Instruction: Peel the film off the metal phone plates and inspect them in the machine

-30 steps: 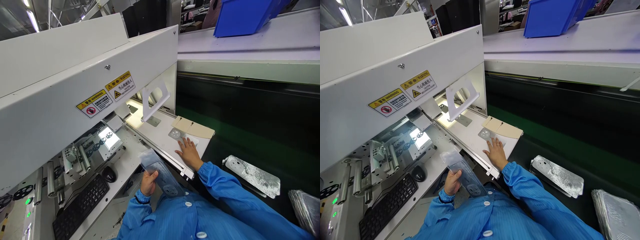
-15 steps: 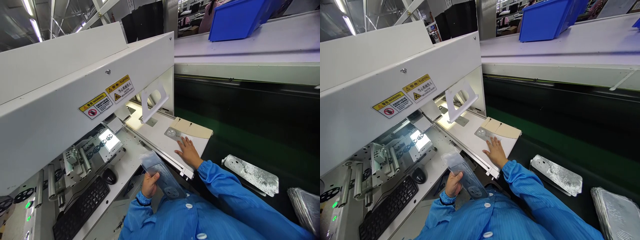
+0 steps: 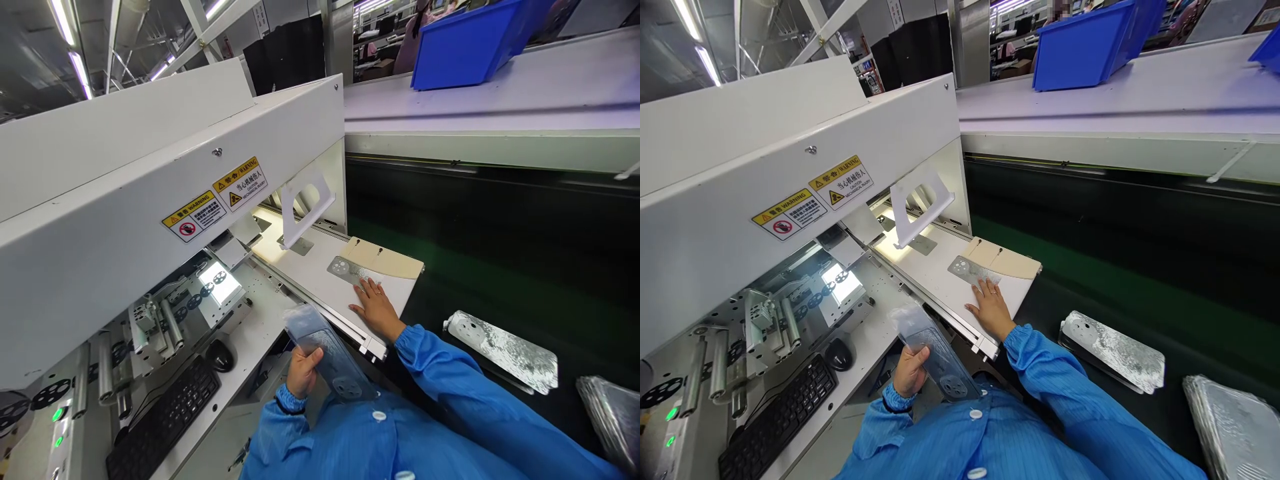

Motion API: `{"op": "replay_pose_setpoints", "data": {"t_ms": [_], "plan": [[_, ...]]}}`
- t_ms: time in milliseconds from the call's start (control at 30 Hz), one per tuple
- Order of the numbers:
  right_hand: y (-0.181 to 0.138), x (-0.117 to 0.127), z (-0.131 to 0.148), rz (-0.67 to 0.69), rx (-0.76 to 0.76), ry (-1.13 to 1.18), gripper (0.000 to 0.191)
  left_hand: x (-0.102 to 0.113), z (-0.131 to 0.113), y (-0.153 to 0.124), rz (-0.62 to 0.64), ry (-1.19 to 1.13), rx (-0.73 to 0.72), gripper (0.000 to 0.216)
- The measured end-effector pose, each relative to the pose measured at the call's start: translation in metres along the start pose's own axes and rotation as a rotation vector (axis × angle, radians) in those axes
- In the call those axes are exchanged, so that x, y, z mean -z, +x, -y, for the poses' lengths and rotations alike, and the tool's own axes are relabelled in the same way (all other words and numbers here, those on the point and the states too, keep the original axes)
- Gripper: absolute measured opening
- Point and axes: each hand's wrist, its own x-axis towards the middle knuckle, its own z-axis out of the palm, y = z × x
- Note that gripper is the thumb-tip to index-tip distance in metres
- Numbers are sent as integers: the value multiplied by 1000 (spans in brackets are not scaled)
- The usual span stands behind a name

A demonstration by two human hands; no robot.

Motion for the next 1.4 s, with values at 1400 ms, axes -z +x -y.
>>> {"op": "replay_pose_setpoints", "data": {"t_ms": [1400], "plan": [[-226,109,-100,-313,165,-106,33,-184,186,38,864,646,-6,9]]}}
